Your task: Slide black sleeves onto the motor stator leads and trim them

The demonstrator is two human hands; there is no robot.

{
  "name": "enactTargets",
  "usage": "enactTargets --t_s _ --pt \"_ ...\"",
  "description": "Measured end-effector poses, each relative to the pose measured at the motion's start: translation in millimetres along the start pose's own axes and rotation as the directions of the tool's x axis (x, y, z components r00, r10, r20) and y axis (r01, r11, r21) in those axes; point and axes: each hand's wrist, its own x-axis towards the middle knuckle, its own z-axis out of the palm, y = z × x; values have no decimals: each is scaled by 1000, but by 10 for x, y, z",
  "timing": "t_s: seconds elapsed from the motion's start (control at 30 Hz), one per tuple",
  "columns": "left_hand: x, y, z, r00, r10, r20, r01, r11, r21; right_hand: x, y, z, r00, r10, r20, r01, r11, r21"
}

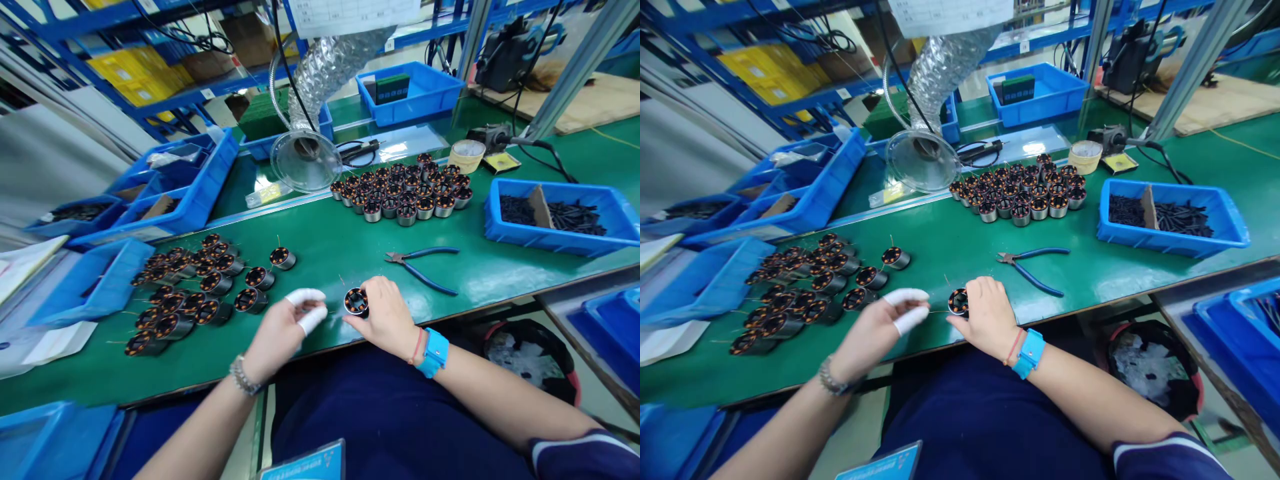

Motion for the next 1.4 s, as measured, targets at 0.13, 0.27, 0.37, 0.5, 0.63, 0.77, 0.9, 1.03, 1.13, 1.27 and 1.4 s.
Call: enactTargets --t_s 0.13,0.27,0.37,0.5,0.63,0.77,0.9,1.03,1.13,1.27,1.4 --pt "-102 -169 384 997 -27 71 43 971 -235 34 97 -107 985 -119 124 95 979 182" --pt "-60 -192 537 999 -11 -42 0 964 -264 42 102 -129 988 -50 145 24 984 178" --pt "-4 -146 474 998 48 -36 -55 976 -210 19 33 -84 995 26 99 -32 998 57" --pt "28 -53 319 978 129 -164 -165 959 -231 -16 -37 -13 997 55 47 -54 998 -30" --pt "-7 -57 347 960 85 -268 -192 895 -403 -43 -35 -28 996 88 17 -88 996 -14" --pt "-51 -139 561 999 39 -6 -38 900 -434 -18 26 -189 992 75 98 -98 960 262" --pt "6 -141 641 996 47 81 -4 884 -467 123 88 -297 974 159 164 -216 876 432" --pt "99 -111 572 982 79 169 13 876 -483 260 106 -254 984 120 129 -159 922 352" --pt "136 -119 536 975 107 196 3 873 -488 298 105 -229 999 16 52 -30 961 275" --pt "160 -135 529 967 146 207 -22 862 -506 326 86 -266 997 -70 -15 71 976 206" --pt "182 -122 506 954 170 245 -12 844 -536 396 47 -369 995 -74 -66 87 969 230"
